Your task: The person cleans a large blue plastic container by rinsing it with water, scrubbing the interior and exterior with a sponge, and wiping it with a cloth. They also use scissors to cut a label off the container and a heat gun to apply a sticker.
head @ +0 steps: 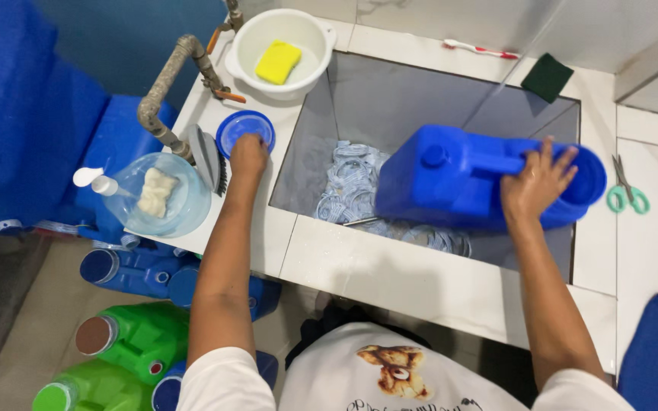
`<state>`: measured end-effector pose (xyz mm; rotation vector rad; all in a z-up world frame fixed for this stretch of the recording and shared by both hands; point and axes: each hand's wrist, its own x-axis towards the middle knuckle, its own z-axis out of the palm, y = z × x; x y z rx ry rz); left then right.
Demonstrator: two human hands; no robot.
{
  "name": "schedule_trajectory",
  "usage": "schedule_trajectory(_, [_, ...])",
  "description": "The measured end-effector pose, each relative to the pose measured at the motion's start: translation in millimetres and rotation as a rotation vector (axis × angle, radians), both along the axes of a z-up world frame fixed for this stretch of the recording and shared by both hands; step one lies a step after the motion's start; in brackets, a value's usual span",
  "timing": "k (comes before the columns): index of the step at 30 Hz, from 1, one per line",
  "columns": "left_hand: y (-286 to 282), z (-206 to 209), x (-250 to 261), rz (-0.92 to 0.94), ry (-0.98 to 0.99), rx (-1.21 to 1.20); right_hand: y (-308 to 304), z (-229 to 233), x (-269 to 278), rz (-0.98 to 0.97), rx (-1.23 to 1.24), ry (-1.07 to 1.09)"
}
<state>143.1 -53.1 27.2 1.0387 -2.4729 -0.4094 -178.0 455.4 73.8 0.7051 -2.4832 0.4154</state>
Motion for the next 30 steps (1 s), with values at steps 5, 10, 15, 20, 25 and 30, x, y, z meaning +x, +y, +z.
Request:
schedule_trajectory(5, [-39,-30,-12,-0.075,-0.162,0.050,37,27,38,0.070,0.363,-0.085])
schedule_trajectory(10, [-58,-39,-22,-0.090,-0.274,-0.038,44,53,49,0.054,0.920,-0.363])
schedule_trajectory(15, [-33,7,-15,-0.201,-0.308,-0.123,50,69,6,0.396,0.922,-0.862])
schedule_trajectory(20, [8,68,-35,-0.095,-0.087,-0.342,4,83,-74,0.537,0.301,-0.887])
schedule_trajectory(25, [77,74,-169,-0.237,0.417,-0.092,-88,102,-127,0.446,-0.628,-1.175])
schedule_trajectory(30, [177,30,-334,-0.394,0.585,1.363,-132,124,-135,0.409,-0.817,-1.346])
